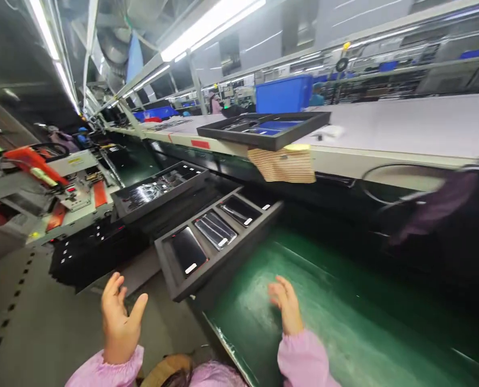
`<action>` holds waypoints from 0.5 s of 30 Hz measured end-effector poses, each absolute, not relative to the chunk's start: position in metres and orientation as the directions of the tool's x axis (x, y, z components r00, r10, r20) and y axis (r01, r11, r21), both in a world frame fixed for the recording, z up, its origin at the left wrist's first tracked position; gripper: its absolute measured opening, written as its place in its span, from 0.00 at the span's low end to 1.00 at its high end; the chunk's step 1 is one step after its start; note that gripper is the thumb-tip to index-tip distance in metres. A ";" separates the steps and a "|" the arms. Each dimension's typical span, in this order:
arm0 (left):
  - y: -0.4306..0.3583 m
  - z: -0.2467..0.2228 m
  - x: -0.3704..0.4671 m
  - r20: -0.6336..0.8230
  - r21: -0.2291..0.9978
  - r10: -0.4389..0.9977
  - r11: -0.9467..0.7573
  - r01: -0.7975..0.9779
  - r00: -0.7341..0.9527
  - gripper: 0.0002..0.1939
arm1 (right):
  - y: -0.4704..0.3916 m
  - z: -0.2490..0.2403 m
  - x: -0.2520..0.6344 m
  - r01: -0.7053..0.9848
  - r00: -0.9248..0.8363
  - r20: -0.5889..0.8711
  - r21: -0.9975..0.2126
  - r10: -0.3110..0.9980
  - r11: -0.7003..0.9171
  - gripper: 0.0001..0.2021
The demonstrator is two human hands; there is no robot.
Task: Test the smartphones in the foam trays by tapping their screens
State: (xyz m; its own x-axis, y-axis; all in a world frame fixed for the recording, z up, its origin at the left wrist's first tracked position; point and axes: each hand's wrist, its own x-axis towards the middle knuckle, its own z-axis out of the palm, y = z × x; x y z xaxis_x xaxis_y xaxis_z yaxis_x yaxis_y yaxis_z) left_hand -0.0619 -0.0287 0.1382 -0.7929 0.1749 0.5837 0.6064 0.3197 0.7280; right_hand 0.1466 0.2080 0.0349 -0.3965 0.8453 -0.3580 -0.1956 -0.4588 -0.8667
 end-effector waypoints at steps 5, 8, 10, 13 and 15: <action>-0.035 0.084 -0.114 -0.157 0.973 0.145 0.190 -0.129 -0.977 0.30 | 0.283 0.078 0.049 -0.017 -0.310 -0.411 -0.899 0.857 -0.438 0.34; -0.011 0.079 -0.144 -0.274 0.962 0.230 0.084 -0.262 -0.934 0.29 | 0.310 0.096 0.016 -0.001 -0.236 -0.396 -0.913 0.888 -0.408 0.34; 0.010 0.085 -0.161 -0.246 0.969 0.233 0.044 -0.243 -0.941 0.29 | 0.315 0.100 0.001 0.013 -0.217 -0.374 -0.925 0.902 -0.380 0.32; 0.037 0.095 -0.177 -0.236 0.971 0.237 0.016 -0.239 -0.942 0.30 | 0.318 0.095 -0.012 0.045 -0.171 -0.302 -0.953 0.938 -0.299 0.30; 0.045 0.094 -0.177 -0.234 0.971 0.231 0.012 -0.238 -0.944 0.33 | 0.330 0.092 -0.014 0.093 -0.128 -0.209 -0.976 0.970 -0.198 0.34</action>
